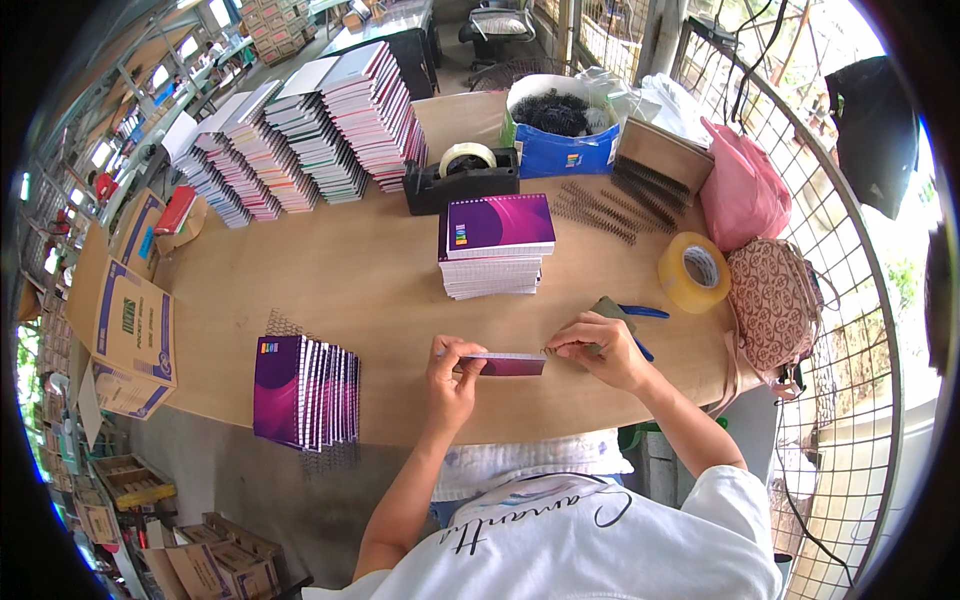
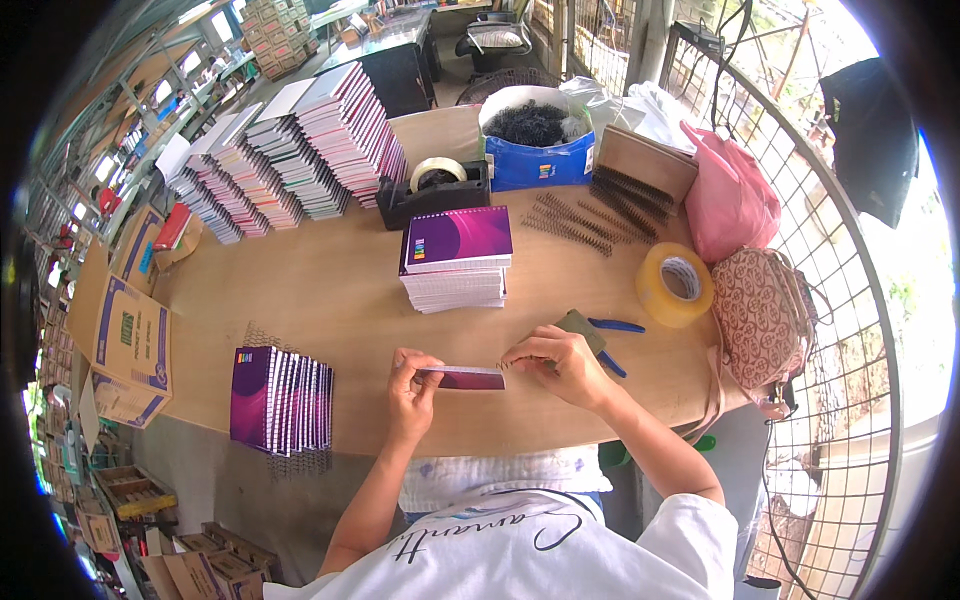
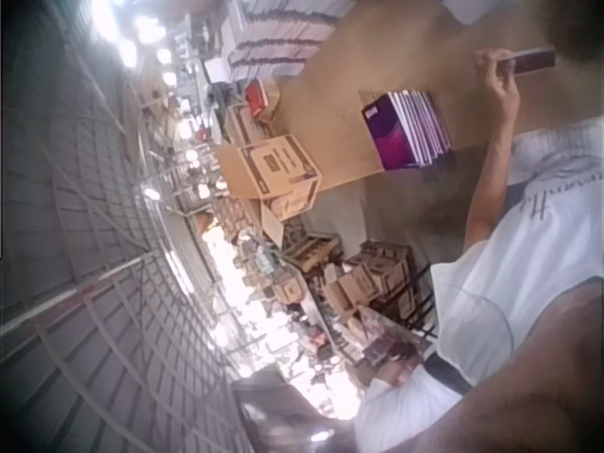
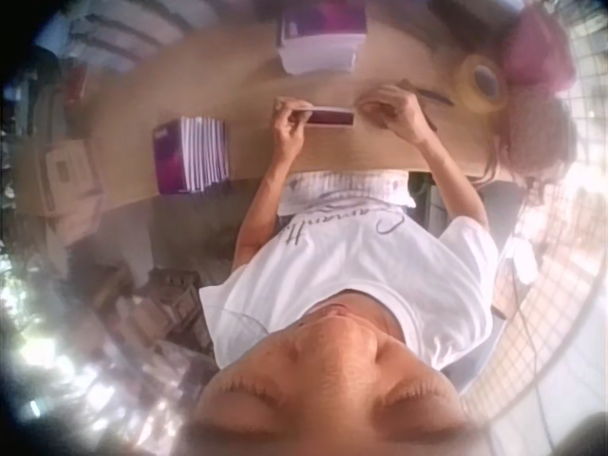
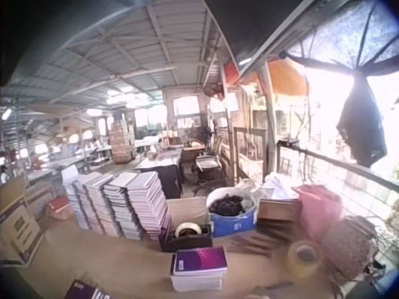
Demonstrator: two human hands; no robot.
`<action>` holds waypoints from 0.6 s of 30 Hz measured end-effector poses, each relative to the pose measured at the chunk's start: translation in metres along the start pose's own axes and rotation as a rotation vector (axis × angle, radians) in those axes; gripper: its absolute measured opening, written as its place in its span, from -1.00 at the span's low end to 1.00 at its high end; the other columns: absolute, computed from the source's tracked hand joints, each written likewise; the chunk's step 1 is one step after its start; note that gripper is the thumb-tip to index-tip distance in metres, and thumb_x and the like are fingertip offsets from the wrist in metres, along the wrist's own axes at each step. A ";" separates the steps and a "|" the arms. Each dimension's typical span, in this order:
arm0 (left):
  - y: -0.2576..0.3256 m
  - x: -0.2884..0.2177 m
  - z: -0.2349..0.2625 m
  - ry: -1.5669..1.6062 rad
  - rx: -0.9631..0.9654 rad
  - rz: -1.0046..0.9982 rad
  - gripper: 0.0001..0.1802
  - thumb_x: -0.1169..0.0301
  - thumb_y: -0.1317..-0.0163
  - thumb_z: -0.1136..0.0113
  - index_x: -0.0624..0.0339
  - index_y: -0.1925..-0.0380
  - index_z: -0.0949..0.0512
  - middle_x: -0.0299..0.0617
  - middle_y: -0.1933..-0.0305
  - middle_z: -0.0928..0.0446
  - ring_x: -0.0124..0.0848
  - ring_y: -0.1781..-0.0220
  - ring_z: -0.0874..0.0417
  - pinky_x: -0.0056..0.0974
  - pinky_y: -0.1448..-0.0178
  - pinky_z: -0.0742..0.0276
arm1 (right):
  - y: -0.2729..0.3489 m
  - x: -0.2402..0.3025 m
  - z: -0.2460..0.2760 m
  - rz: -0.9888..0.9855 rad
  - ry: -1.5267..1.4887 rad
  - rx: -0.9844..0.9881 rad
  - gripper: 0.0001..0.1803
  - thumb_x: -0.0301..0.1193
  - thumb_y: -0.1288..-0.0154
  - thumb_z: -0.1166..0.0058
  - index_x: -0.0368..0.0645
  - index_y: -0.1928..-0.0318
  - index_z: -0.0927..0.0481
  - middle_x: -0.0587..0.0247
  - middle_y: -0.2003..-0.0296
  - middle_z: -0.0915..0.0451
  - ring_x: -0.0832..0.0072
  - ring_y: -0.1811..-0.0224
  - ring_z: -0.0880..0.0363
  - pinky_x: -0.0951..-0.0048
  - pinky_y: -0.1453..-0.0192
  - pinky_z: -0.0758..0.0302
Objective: The person assembles notebooks by picking up a book cover and a stack of paper, aligning them, and then manually threading a spiral binding coil through the holes in the spine.
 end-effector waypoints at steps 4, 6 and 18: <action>0.005 -0.001 0.003 -0.011 -0.011 0.031 -0.90 0.48 -0.25 -0.32 0.17 0.27 -0.59 -0.21 0.27 -0.42 -0.37 0.22 -0.51 -0.30 0.20 -0.50 | 0.005 -0.001 -0.003 0.049 -0.059 0.041 -0.79 -0.68 -0.17 -0.21 -0.20 0.18 -0.71 0.16 0.28 -0.68 0.30 0.22 -0.64 0.33 0.21 -0.58; 0.008 -0.004 0.004 -0.024 -0.006 0.060 -0.90 0.48 -0.26 -0.31 0.18 0.26 -0.58 -0.22 0.24 -0.42 -0.38 0.20 -0.50 -0.31 0.16 -0.49 | 0.007 0.003 -0.005 0.031 -0.068 0.056 -0.79 -0.69 -0.17 -0.20 -0.22 0.19 -0.69 0.15 0.27 -0.68 0.30 0.22 -0.64 0.32 0.21 -0.58; 0.021 -0.016 0.003 -0.085 -0.013 0.041 -0.88 0.50 -0.25 -0.31 0.18 0.23 -0.58 -0.19 0.22 -0.40 -0.35 0.22 -0.51 -0.31 0.21 -0.51 | 0.021 0.014 -0.017 0.040 0.233 0.066 -0.78 -0.46 -0.22 -0.27 -0.23 0.17 -0.54 0.10 0.28 -0.57 0.16 0.26 -0.64 0.23 0.24 -0.58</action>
Point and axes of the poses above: each hand's wrist, its own y-axis away from the middle knuckle, its own z-axis out of the back of the hand, x = y × z, the point moved 2 cm from there along -y, towards the middle knuckle
